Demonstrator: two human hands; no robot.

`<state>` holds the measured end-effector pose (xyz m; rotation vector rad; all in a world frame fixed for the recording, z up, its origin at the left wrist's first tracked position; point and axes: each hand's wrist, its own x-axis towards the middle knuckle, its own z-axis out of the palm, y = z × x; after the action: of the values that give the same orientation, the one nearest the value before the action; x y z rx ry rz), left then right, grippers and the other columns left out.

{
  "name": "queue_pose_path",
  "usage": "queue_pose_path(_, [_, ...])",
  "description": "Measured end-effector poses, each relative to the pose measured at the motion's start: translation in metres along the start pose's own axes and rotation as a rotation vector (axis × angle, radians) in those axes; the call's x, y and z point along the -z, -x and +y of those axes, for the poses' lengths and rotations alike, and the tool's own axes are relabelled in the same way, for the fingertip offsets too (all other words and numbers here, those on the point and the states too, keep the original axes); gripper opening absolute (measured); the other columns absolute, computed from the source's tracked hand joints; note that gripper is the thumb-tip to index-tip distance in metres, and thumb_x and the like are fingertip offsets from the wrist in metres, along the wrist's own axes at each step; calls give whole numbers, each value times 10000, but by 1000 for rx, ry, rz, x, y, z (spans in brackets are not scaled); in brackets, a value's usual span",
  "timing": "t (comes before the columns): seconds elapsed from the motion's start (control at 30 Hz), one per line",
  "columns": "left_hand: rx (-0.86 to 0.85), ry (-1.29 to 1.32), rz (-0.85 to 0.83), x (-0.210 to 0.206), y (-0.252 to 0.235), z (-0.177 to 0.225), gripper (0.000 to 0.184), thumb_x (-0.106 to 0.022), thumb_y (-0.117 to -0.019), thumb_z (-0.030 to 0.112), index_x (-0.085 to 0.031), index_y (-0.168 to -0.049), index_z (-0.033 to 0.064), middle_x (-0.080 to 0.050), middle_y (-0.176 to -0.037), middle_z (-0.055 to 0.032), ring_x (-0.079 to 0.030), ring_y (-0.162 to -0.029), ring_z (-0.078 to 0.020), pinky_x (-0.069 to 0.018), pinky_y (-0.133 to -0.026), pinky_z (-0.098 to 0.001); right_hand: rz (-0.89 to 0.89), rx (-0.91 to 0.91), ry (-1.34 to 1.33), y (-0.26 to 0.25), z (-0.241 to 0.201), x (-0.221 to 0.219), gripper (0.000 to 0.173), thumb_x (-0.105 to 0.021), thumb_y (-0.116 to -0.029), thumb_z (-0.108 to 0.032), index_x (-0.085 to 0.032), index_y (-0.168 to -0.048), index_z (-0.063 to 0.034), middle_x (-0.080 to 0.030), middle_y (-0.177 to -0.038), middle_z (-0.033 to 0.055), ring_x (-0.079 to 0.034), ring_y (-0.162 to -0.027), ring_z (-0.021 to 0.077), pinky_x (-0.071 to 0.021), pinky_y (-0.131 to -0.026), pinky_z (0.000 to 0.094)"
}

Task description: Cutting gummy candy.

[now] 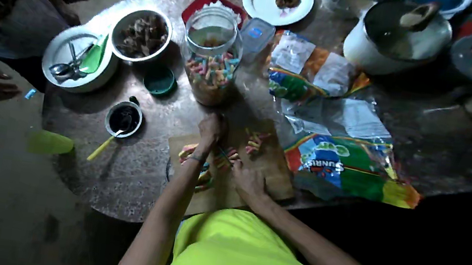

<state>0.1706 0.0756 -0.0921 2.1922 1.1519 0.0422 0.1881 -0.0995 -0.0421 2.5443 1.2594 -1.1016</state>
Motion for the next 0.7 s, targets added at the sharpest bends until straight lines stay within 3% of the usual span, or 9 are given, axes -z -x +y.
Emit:
queue_pose_path(0.1, [-42, -23, 42, -2, 0, -3, 320, -589, -1020, 345, -714, -1052, 52, -700, -1030, -229, -678, -1021, -432, -539, -811, -637, -5, -5, 17, -1, -3, 0, 437, -336, -1120, -168, -407, -1523, -16, -666, -1220, 293, -661, -1126, 477, -510, -923, 594])
queue_pose_path(0.23, [104, -157, -128, 10, -22, 13, 367, -549, -1024, 363, -732, -1133, 65, -707, -1190, -196, -656, -1164, -387, -504, -950, -614, -61, -11, 24, -6, -9, 12, 447, -314, -1132, -206, -400, -1530, -24, -644, -1276, 288, -627, -1202, 459, -486, -973, 591])
queue_pose_path(0.33, [-18, -51, 47, -1, 8, 0, 325, -586, -1016, 374, -710, -1111, 89, -693, -1144, -190, -660, -1114, -390, -530, -918, -604, 21, -3, 52, -2, 0, -2, 449, -312, -1137, -246, -453, -1482, 5, -689, -1145, 296, -670, -1095, 480, -511, -904, 596])
queue_pose_path(0.43, [-80, -2, 129, 4, 34, 0, 299, -610, -1003, 349, -705, -1113, 88, -701, -1094, -196, -679, -1046, -396, -549, -861, -597, -57, -32, 69, 1, -3, 1, 443, -313, -1137, -236, -407, -1502, -3, -682, -1144, 298, -659, -1116, 487, -503, -917, 602])
queue_pose_path(0.5, [-22, -38, 29, 34, 48, 19, 315, -610, -1014, 324, -689, -1172, 63, -686, -1173, -206, -659, -1122, -393, -531, -933, -581, -61, -27, 47, -4, -10, 2, 419, -351, -1127, -182, -416, -1497, 4, -675, -1164, 302, -652, -1129, 490, -504, -911, 609])
queue_pose_path(0.57, [119, -116, -189, 54, 32, 35, 363, -564, -1043, 319, -639, -1289, 62, -629, -1342, -191, -586, -1285, -370, -466, -1058, -568, -18, -12, 36, -10, -13, -2, 402, -407, -1103, -136, -433, -1483, -6, -682, -1142, 288, -660, -1107, 482, -511, -883, 608])
queue_pose_path(0.63, [107, -124, -83, 24, -1, 20, 378, -559, -1014, 346, -717, -1181, 46, -684, -1246, -207, -634, -1208, -385, -481, -1000, -597, 19, -2, 39, -12, -9, -4, 405, -434, -1098, -160, -449, -1480, -25, -696, -1115, 269, -674, -1075, 473, -521, -856, 608])
queue_pose_path(0.7, [74, -75, -41, 25, 13, 21, 363, -566, -1020, 342, -713, -1165, 44, -687, -1221, -209, -644, -1181, -387, -494, -987, -589, 4, -8, 48, -5, -5, -1, 407, -417, -1111, -207, -454, -1473, -24, -699, -1110, 262, -671, -1081, 467, -511, -876, 607])
